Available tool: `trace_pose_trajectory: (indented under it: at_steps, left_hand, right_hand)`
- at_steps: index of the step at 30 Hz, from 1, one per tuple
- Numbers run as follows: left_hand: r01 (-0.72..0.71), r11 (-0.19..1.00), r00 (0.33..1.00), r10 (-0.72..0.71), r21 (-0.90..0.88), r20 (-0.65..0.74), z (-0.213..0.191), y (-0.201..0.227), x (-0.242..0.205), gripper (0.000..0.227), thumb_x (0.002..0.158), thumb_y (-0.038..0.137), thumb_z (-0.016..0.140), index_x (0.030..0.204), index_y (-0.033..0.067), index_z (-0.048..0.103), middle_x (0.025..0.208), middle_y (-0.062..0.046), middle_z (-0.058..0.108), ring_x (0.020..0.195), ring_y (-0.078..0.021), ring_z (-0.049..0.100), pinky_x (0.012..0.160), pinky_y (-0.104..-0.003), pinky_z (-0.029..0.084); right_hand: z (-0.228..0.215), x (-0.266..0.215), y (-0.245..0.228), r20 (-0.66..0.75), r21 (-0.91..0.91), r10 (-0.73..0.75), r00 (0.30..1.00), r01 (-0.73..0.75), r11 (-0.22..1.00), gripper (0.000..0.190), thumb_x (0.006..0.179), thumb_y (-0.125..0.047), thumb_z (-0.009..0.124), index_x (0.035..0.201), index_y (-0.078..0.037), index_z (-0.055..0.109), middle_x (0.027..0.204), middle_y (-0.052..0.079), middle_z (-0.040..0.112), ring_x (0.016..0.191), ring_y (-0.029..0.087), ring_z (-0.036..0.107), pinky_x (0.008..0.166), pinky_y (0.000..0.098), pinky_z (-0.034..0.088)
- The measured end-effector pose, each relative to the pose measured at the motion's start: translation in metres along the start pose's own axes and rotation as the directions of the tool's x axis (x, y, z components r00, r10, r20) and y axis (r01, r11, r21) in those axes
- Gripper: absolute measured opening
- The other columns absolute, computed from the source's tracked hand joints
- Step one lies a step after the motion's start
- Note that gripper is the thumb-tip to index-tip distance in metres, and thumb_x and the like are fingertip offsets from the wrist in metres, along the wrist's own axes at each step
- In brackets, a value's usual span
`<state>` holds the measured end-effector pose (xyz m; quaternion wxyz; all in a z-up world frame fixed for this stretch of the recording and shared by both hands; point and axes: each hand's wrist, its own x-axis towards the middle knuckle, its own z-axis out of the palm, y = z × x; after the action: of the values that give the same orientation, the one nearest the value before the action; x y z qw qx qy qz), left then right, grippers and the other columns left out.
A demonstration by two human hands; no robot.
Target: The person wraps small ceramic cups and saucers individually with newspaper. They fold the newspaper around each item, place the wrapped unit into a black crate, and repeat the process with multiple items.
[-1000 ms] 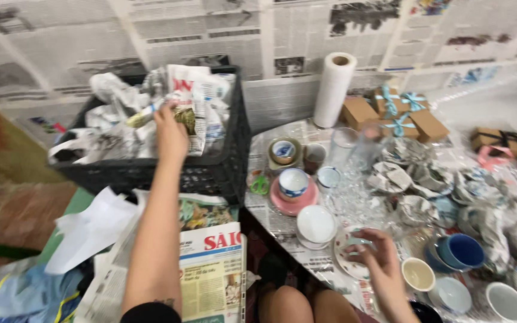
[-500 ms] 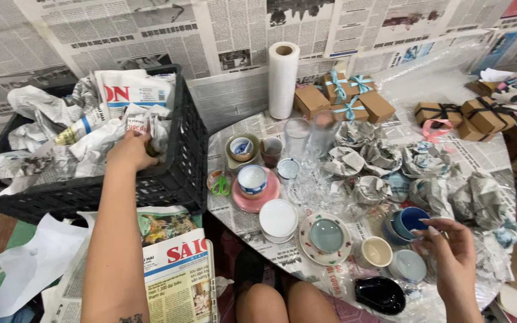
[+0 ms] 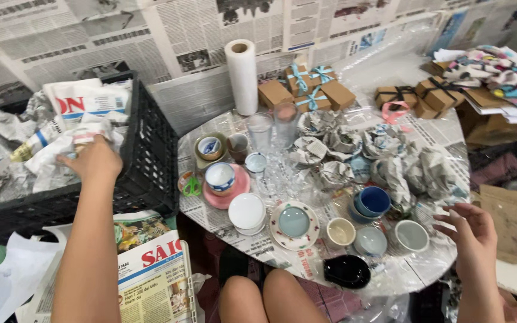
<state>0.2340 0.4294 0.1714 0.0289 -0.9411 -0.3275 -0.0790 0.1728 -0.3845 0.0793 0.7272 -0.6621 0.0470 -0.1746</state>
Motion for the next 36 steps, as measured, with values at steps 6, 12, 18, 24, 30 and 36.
trace_pose_trajectory:
  at_steps: [6,12,18,24,30,36]
  left_hand:
    - [-0.339,0.939,0.844,0.333,0.062,-0.42,-0.043,0.081,-0.087,0.068,0.085,0.028,0.07,0.145,-0.0005,0.056,0.141,-0.024,0.06,0.139,-0.0393,0.049,0.111,-0.078,0.015]
    - [-0.654,0.684,0.751,0.532,-0.324,-0.391,-0.058,0.186,-0.223,0.05,0.084,0.024,0.071,0.131,0.0114,0.06,0.133,-0.011,0.062,0.132,-0.0307,0.053,0.119,-0.074,0.022]
    - [-0.666,0.231,0.612,0.713,-0.709,-0.343,-0.022,0.276,-0.345,0.037,0.082,0.01,0.072,0.119,0.0093,0.066,0.129,-0.011,0.066,0.128,-0.0355,0.057,0.109,-0.049,0.041]
    - [-0.312,0.066,0.57,0.811,-0.948,-0.132,0.019,0.339,-0.438,0.029,0.093,0.009,0.066,0.122,0.0077,0.068,0.128,-0.012,0.068,0.124,-0.0301,0.062,0.107,-0.042,0.045]
    - [0.136,0.099,0.536,0.83,-0.986,0.157,0.034,0.364,-0.476,0.026,0.098,0.009,0.06,0.124,0.0084,0.067,0.119,-0.007,0.073,0.095,-0.0203,0.067,0.084,-0.031,0.054]
    - [0.194,-0.004,0.587,0.802,-0.981,0.113,0.051,0.354,-0.477,0.022,0.101,0.008,0.057,0.12,0.0055,0.068,0.117,-0.005,0.073,0.104,-0.0132,0.066,0.089,-0.028,0.053]
  right_hand:
    - [-0.052,0.01,0.025,-0.062,-0.089,0.03,0.998,-0.036,0.995,0.029,0.105,-0.001,0.058,0.133,0.003,0.05,0.126,0.016,0.062,0.109,0.031,0.068,0.087,0.0426,0.059]
    - [-0.075,0.023,0.054,-0.091,-0.307,-0.044,0.995,0.014,0.952,0.041,0.098,-0.008,0.066,0.135,0.004,0.052,0.128,0.019,0.065,0.113,0.028,0.067,0.089,0.0384,0.057]
    - [-0.043,0.072,0.064,0.058,-0.67,-0.484,0.873,0.393,0.63,0.061,0.094,-0.02,0.081,0.144,0.004,0.057,0.133,0.022,0.064,0.124,0.033,0.063,0.104,0.0444,0.051]
    - [0.0,0.119,0.064,0.072,-0.815,-0.346,0.935,0.255,0.521,0.064,0.084,-0.03,0.084,0.135,0.003,0.063,0.12,0.021,0.066,0.108,0.037,0.065,0.094,0.0467,0.051]
    - [0.001,0.128,0.096,0.072,-0.881,-0.415,0.907,0.253,0.401,0.057,0.081,-0.029,0.088,0.126,0.002,0.069,0.112,0.02,0.067,0.107,0.039,0.062,0.095,0.0481,0.05]
    - [-0.008,0.132,0.121,-0.055,-0.885,-0.499,0.865,0.19,0.425,0.046,0.085,-0.023,0.086,0.122,-0.002,0.072,0.115,0.016,0.07,0.113,0.038,0.059,0.099,0.0545,0.041]
